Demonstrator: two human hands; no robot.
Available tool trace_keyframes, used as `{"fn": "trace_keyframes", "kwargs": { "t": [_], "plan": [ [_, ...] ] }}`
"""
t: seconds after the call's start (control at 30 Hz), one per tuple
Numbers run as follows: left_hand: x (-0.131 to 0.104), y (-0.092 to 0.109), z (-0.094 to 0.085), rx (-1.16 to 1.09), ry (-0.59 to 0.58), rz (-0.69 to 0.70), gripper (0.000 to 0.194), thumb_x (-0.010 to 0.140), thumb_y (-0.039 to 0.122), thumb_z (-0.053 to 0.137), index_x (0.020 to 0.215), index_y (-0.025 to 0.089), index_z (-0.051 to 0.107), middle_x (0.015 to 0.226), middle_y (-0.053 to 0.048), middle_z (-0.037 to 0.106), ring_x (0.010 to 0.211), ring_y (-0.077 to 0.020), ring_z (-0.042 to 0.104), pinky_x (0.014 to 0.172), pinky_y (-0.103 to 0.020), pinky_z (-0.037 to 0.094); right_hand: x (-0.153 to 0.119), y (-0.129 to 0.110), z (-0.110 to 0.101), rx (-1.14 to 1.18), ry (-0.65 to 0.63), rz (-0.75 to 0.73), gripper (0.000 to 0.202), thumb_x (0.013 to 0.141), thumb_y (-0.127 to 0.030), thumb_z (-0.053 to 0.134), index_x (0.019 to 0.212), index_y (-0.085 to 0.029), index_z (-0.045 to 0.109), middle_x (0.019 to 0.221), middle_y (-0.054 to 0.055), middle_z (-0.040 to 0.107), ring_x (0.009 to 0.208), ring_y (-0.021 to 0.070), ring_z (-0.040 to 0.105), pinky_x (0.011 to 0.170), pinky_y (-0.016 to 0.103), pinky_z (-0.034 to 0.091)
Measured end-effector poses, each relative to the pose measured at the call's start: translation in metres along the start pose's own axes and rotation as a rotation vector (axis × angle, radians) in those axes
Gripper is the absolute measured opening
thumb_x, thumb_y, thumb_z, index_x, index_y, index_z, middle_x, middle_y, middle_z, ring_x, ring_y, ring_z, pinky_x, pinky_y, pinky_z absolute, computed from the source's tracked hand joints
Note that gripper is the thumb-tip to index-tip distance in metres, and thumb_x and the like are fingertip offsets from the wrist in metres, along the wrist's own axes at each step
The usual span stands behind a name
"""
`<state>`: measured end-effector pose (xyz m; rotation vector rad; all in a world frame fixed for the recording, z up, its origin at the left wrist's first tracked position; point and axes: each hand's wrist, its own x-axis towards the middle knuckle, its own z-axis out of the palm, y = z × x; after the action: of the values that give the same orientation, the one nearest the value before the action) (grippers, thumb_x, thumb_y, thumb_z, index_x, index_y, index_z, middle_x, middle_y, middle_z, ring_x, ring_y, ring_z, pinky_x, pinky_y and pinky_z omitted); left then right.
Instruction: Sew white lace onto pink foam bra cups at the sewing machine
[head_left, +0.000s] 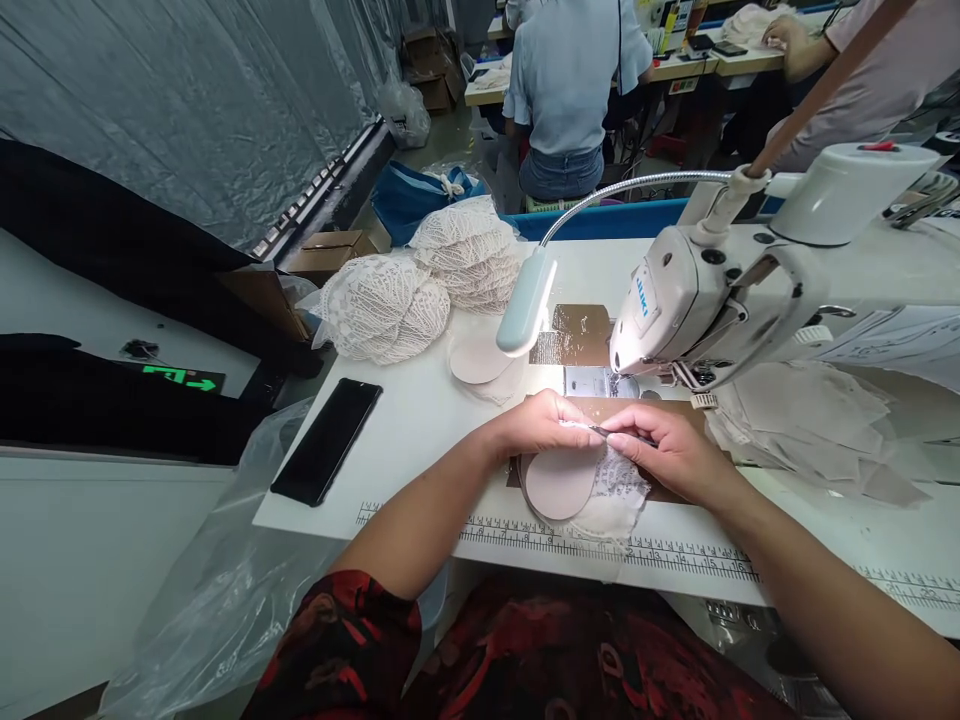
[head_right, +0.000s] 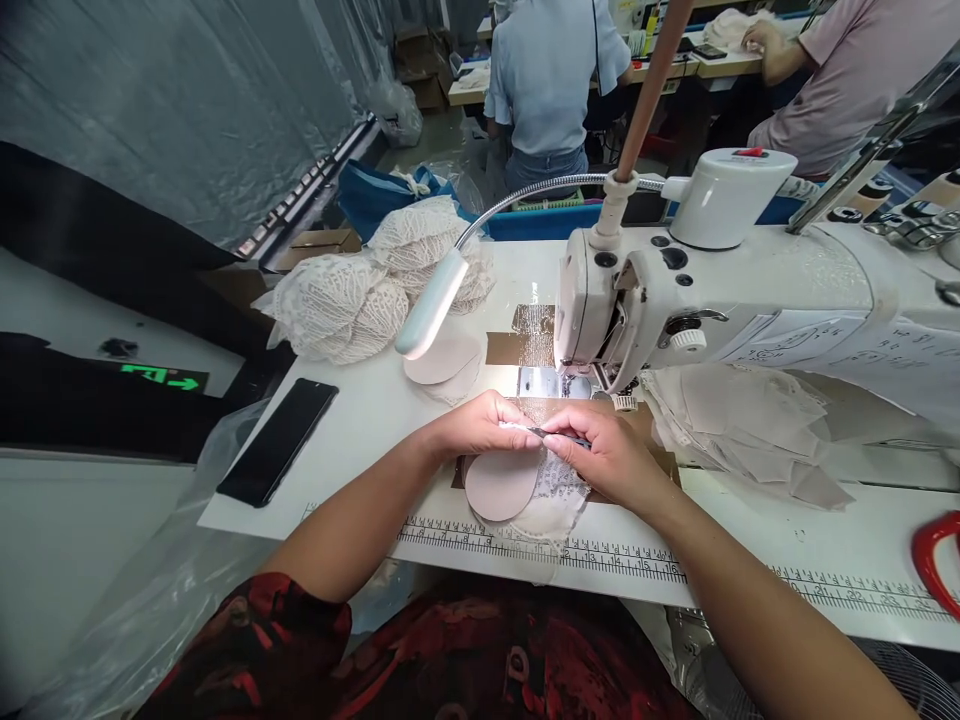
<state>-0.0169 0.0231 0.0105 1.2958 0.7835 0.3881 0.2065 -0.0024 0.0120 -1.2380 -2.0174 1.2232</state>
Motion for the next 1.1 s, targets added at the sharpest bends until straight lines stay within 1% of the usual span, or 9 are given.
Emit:
{"fn": "trace_keyframes", "kwargs": {
  "t": [0.23, 0.53, 0.6, 0.7, 0.8, 0.87, 0.97, 1.03, 1.1],
  "plan": [
    [-0.002, 0.004, 0.002, 0.019, 0.005, -0.032, 0.038, 0.073, 0.048, 0.075, 0.076, 0.010, 0.069, 0.065, 0.002, 0.048, 0.061, -0.0092, 0.041, 0.053, -0.023, 0.031, 0.000, 0.012, -0.001, 0.056, -0.023, 0.021, 0.028, 0.088, -0.044, 0.057, 0.098, -0.022, 0.070, 0.093, 0.005, 0.070, 0.083, 0.0198, 0.063, 0.075, 0.034, 0.048],
    [0.000, 0.005, 0.003, 0.062, -0.024, -0.005, 0.050, 0.068, 0.051, 0.077, 0.052, 0.013, 0.049, 0.055, 0.006, 0.029, 0.054, -0.0059, 0.024, 0.049, -0.023, 0.015, 0.002, 0.002, 0.004, 0.036, -0.038, -0.016, 0.025, 0.089, -0.041, 0.055, 0.099, -0.022, 0.069, 0.097, 0.005, 0.070, 0.090, 0.0211, 0.063, 0.080, 0.036, 0.049],
    [-0.001, 0.004, 0.004, 0.057, -0.015, -0.022, 0.048, 0.068, 0.050, 0.078, 0.053, 0.013, 0.052, 0.055, 0.006, 0.032, 0.053, -0.0058, 0.027, 0.048, -0.023, 0.017, 0.002, 0.001, 0.006, 0.017, -0.023, -0.017, 0.024, 0.090, -0.040, 0.054, 0.095, -0.023, 0.070, 0.095, 0.004, 0.071, 0.089, 0.0209, 0.064, 0.080, 0.035, 0.049],
    [0.000, 0.002, 0.006, 0.029, 0.011, -0.045, 0.037, 0.071, 0.048, 0.076, 0.071, 0.012, 0.067, 0.061, 0.003, 0.048, 0.057, -0.0082, 0.041, 0.052, -0.022, 0.031, 0.002, 0.005, 0.009, 0.075, 0.052, 0.022, 0.026, 0.088, -0.043, 0.056, 0.096, -0.022, 0.068, 0.093, 0.005, 0.070, 0.085, 0.0204, 0.064, 0.078, 0.035, 0.050],
    [0.000, 0.002, 0.005, 0.059, 0.008, -0.009, 0.033, 0.076, 0.045, 0.072, 0.080, 0.012, 0.071, 0.067, 0.000, 0.057, 0.063, -0.0106, 0.049, 0.057, -0.023, 0.038, 0.003, 0.007, 0.013, 0.217, 0.075, 0.090, 0.042, 0.083, -0.045, 0.063, 0.117, -0.021, 0.060, 0.094, 0.005, 0.068, 0.086, 0.0202, 0.065, 0.075, 0.034, 0.052],
    [-0.002, 0.004, 0.000, 0.133, -0.035, 0.039, 0.027, 0.077, 0.038, 0.071, 0.085, 0.012, 0.071, 0.074, -0.002, 0.061, 0.068, -0.0121, 0.053, 0.059, -0.023, 0.040, 0.003, 0.006, 0.013, 0.187, -0.002, 0.103, 0.048, 0.081, -0.043, 0.065, 0.123, -0.021, 0.058, 0.092, 0.004, 0.067, 0.085, 0.0206, 0.064, 0.073, 0.034, 0.052],
    [-0.010, 0.010, -0.014, 0.280, -0.105, 0.024, 0.026, 0.074, 0.023, 0.070, 0.098, 0.014, 0.068, 0.086, -0.002, 0.064, 0.076, -0.0132, 0.057, 0.064, -0.022, 0.043, 0.002, 0.003, 0.007, -0.001, -0.075, 0.093, 0.026, 0.086, -0.040, 0.056, 0.097, -0.020, 0.068, 0.082, 0.003, 0.066, 0.076, 0.0201, 0.060, 0.068, 0.034, 0.048],
    [-0.018, 0.014, -0.022, 0.362, -0.112, -0.021, 0.028, 0.073, 0.018, 0.067, 0.101, 0.013, 0.066, 0.083, -0.001, 0.062, 0.071, -0.0117, 0.055, 0.061, -0.021, 0.042, -0.001, 0.003, 0.000, -0.056, -0.126, 0.078, 0.025, 0.088, -0.039, 0.052, 0.081, -0.020, 0.066, 0.078, 0.002, 0.064, 0.074, 0.0191, 0.057, 0.067, 0.033, 0.045],
    [-0.022, 0.016, -0.026, 0.402, -0.087, -0.015, 0.029, 0.074, 0.017, 0.065, 0.102, 0.013, 0.065, 0.080, 0.000, 0.060, 0.068, -0.0107, 0.053, 0.059, -0.020, 0.041, -0.002, 0.004, -0.005, -0.032, -0.170, 0.063, 0.025, 0.087, -0.041, 0.054, 0.079, -0.020, 0.063, 0.080, 0.002, 0.064, 0.075, 0.0187, 0.057, 0.069, 0.032, 0.045]
  ]
}}
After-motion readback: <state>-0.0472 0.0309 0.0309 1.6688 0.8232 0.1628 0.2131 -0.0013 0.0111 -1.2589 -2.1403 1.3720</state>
